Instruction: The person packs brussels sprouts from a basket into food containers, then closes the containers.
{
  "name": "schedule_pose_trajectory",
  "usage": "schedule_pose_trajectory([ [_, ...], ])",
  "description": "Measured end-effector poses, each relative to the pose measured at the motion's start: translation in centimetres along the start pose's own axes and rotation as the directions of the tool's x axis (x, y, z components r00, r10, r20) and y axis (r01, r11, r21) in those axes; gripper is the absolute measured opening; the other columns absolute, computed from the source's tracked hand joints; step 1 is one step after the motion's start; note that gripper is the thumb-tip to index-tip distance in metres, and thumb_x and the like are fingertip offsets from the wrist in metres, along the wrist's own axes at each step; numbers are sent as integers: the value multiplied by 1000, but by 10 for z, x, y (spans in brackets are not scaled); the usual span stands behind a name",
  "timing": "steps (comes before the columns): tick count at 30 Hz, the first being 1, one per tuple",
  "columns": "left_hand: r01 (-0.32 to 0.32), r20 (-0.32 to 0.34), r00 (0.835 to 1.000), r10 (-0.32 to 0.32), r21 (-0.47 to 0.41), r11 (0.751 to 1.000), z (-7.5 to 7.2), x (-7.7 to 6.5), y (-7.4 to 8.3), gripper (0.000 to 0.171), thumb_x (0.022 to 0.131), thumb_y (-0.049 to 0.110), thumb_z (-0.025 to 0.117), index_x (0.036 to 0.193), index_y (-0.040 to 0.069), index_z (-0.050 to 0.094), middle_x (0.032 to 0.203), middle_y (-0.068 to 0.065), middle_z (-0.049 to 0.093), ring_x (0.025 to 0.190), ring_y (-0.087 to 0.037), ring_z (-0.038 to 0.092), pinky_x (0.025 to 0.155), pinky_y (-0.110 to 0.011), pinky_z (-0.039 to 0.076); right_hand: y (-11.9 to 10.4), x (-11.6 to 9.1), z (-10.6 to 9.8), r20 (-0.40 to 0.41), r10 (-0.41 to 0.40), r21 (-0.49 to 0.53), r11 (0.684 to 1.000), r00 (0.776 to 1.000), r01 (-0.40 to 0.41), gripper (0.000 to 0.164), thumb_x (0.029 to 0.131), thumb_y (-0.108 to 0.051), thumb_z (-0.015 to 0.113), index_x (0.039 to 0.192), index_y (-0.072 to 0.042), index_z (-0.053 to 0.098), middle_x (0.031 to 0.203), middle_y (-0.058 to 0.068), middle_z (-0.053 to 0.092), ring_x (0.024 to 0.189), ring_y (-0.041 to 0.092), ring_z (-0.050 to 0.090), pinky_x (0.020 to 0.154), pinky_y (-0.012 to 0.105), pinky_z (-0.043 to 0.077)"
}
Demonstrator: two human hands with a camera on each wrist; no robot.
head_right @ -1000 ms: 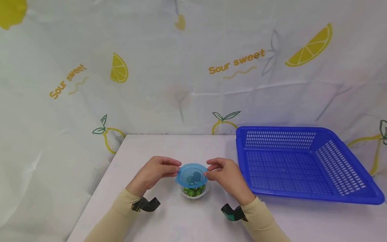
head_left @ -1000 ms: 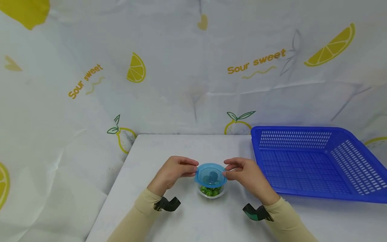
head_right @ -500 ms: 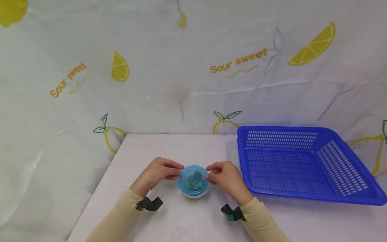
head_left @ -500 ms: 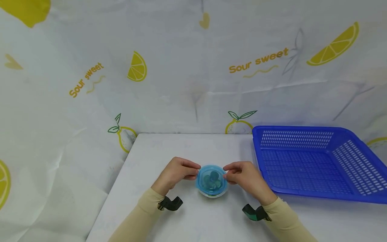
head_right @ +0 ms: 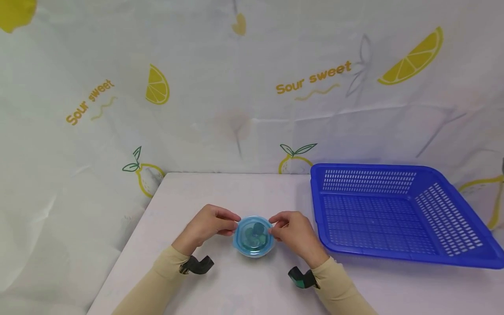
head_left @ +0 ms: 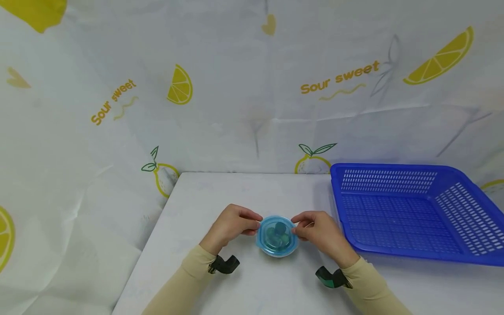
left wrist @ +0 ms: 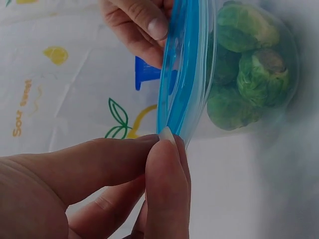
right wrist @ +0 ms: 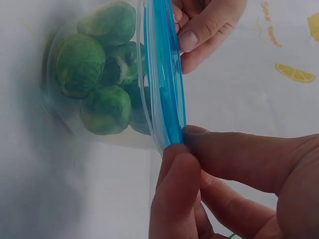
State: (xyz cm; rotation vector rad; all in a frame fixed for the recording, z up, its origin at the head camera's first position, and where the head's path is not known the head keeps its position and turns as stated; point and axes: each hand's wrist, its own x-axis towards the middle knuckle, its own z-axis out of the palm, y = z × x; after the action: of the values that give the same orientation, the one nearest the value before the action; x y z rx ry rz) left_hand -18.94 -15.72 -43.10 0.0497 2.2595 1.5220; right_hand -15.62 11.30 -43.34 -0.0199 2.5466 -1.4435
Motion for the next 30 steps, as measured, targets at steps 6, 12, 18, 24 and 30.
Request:
schedule_pose_trajectory([
  [6, -5, 27, 1000, 5, 28, 1000, -4, 1, 2, 24, 98, 22, 82, 115, 5, 82, 105, -7, 81, 81, -15, 77, 80, -31, 69, -1, -1, 0, 2, 11, -52, 999, 1000, -11, 27, 99, -17, 77, 121, -2, 76, 92, 9, 71, 77, 16, 69, 66, 31, 58],
  [12, 32, 143, 989, -32, 2, 999, -7, 4, -2, 24, 99, 20, 79, 114, 1, 81, 93, -9, 80, 74, -13, 76, 78, -33, 70, -3, -2, 4, 31, 78, -23, 997, 996, -78, 28, 107, -17, 66, 126, 4, 73, 101, 12, 71, 78, 16, 69, 72, 32, 66],
  [18, 51, 147, 988, -47, -23, 998, -8, 8, -3, 27, 100, 20, 79, 120, 1, 80, 90, -9, 79, 70, -10, 75, 72, -27, 68, -2, 0, 8, 22, 79, 68, 994, 997, -80, 29, 108, -12, 63, 127, 7, 72, 101, 13, 72, 75, 17, 67, 73, 36, 67],
  [24, 67, 112, 992, -56, -99, 993, -6, 16, -7, 31, 100, 22, 78, 122, 0, 80, 94, -6, 77, 75, -10, 73, 73, -25, 67, 2, 10, 11, 4, 101, 171, 980, 995, -100, 31, 110, -15, 62, 131, 7, 71, 98, 12, 68, 80, 18, 65, 75, 32, 65],
  [30, 69, 74, 996, -55, -213, 975, -4, 24, -20, 33, 100, 19, 77, 126, -2, 77, 95, -3, 74, 80, -9, 71, 72, -22, 66, 7, 22, 15, 0, 130, 237, 963, 992, -126, 34, 110, -18, 64, 131, 7, 71, 96, 10, 69, 82, 17, 64, 75, 30, 65],
])
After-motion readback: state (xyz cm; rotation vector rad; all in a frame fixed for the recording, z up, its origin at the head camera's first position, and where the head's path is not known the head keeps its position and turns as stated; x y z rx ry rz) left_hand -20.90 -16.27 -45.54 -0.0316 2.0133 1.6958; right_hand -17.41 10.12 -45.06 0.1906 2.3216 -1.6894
